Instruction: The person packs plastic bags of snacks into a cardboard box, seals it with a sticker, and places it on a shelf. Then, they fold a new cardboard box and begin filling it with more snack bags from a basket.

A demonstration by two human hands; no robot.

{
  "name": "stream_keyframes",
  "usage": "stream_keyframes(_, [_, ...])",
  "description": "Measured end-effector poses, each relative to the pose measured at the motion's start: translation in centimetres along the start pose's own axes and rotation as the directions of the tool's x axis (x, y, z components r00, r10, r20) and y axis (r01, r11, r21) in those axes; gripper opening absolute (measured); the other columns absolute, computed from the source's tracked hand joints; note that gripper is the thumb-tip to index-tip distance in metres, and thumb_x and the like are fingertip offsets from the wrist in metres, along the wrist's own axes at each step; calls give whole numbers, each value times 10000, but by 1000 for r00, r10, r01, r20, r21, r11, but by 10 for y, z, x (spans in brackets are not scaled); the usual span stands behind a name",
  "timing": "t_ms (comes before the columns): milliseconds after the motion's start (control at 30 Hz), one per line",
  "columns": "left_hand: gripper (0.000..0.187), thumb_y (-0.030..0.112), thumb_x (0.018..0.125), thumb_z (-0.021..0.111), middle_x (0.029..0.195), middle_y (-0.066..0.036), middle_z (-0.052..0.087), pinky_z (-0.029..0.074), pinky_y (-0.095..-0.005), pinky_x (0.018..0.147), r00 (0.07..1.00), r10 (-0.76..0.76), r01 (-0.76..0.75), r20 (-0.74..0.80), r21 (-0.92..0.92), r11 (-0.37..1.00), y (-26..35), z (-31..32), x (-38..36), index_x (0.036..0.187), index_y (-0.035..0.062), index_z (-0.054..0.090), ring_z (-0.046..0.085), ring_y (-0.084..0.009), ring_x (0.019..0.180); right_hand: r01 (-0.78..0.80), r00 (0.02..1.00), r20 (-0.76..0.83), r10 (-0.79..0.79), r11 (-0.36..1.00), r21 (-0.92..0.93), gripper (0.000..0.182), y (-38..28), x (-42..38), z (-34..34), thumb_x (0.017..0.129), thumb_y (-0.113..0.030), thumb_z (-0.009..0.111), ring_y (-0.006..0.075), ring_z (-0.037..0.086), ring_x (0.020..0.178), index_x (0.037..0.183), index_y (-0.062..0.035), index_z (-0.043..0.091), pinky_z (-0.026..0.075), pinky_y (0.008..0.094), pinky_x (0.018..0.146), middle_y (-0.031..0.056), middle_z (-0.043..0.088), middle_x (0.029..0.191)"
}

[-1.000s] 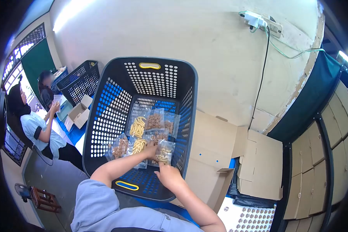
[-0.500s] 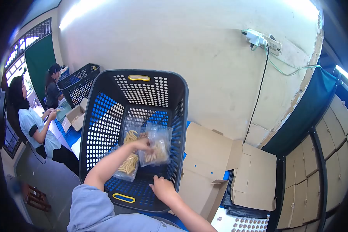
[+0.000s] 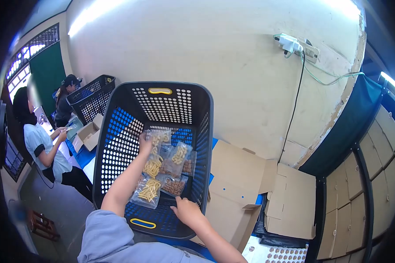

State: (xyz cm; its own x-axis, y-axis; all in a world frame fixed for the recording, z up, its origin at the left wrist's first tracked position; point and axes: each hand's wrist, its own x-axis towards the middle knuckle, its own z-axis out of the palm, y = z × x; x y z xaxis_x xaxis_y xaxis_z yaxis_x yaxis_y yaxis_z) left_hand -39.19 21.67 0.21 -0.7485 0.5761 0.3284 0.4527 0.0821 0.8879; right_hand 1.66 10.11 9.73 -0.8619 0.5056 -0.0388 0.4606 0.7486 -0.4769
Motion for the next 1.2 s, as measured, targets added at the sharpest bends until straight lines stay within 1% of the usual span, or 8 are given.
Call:
stream_keyframes(67, [753, 404, 827, 585, 1337, -306, 410, 333, -409, 1064, 951, -222, 62, 216, 569, 820, 38, -12, -48, 1390, -33, 342, 433, -373, 1248, -18, 1000, 15, 18, 1000, -9, 422, -1, 1, -4, 911, -341, 552, 395, 634, 829, 1134, 15, 522, 531, 458, 722, 228, 631, 916])
stream_keyframes(133, [800, 514, 789, 598, 1390, -300, 366, 312, -424, 1087, 576, -268, -762, 772, 626, 166, -53, 0, -38, 1373, 2, 405, 401, -396, 1275, -22, 1000, 22, 22, 1000, -15, 422, 2, 1, -7, 911, -341, 551, 396, 634, 828, 1134, 16, 522, 529, 460, 723, 229, 632, 911])
stream_keyframes(200, [805, 579, 774, 593, 1438, -248, 342, 278, -429, 1107, 269, -633, -826, 726, 511, 236, 38, -22, -84, 1378, 72, 435, 357, -383, 1316, -32, 999, 25, 33, 999, -19, 422, 3, 2, -10, 911, -341, 551, 397, 634, 827, 1134, 16, 522, 528, 462, 724, 229, 633, 906])
stream_keyframes(300, [786, 592, 783, 593, 1471, -204, 315, 229, -469, 1123, 248, -663, -684, 707, 613, 397, 113, -60, -117, 1391, 122, 429, 301, -357, 1358, -10, 1000, -2, 10, 1000, -24, 360, 2, 4, -15, 906, -297, 565, 395, 643, 799, 1028, 40, 527, 541, 457, 701, 231, 636, 858])
stream_keyframes(467, [682, 371, 753, 723, 1397, -175, 406, 260, -538, 1078, 762, 136, -631, 633, 679, 376, 227, -162, -126, 1329, 115, 461, 383, -317, 1296, -32, 999, -17, 32, 999, -1, 396, 0, 5, -12, 905, -324, 561, 405, 636, 804, 1122, 6, 536, 522, 473, 710, 225, 644, 869])
stream_keyframes(600, [896, 351, 706, 773, 1325, -169, 463, 245, -558, 1076, 984, 151, -145, 95, 917, 371, 207, -223, -138, 1436, 143, 298, 443, -311, 1237, -82, 996, -36, 81, 996, -20, 386, 0, 0, -9, 895, -321, 575, 408, 641, 791, 1088, 12, 547, 523, 478, 705, 231, 649, 852])
stream_keyframes(800, [843, 363, 702, 778, 1227, -156, 560, 326, -514, 1023, 991, -46, 108, -123, 562, 820, 161, -277, -223, 1397, 111, 374, 516, -324, 1178, -114, 985, -138, 104, 991, -68, 319, -13, -1, 2, 861, -263, 618, 412, 642, 776, 938, 39, 553, 532, 481, 701, 237, 643, 811])
stream_keyframes(1200, [644, -1, 803, 505, 1276, -169, 472, 422, -454, 929, 969, 108, 46, -222, 593, 804, 113, -241, -220, 1412, 156, 363, 500, -388, 1097, -252, 966, -66, 249, 966, -59, 408, -21, 44, -16, 856, -356, 595, 402, 618, 942, 1030, 13, 611, 496, 461, 823, 237, 650, 998])
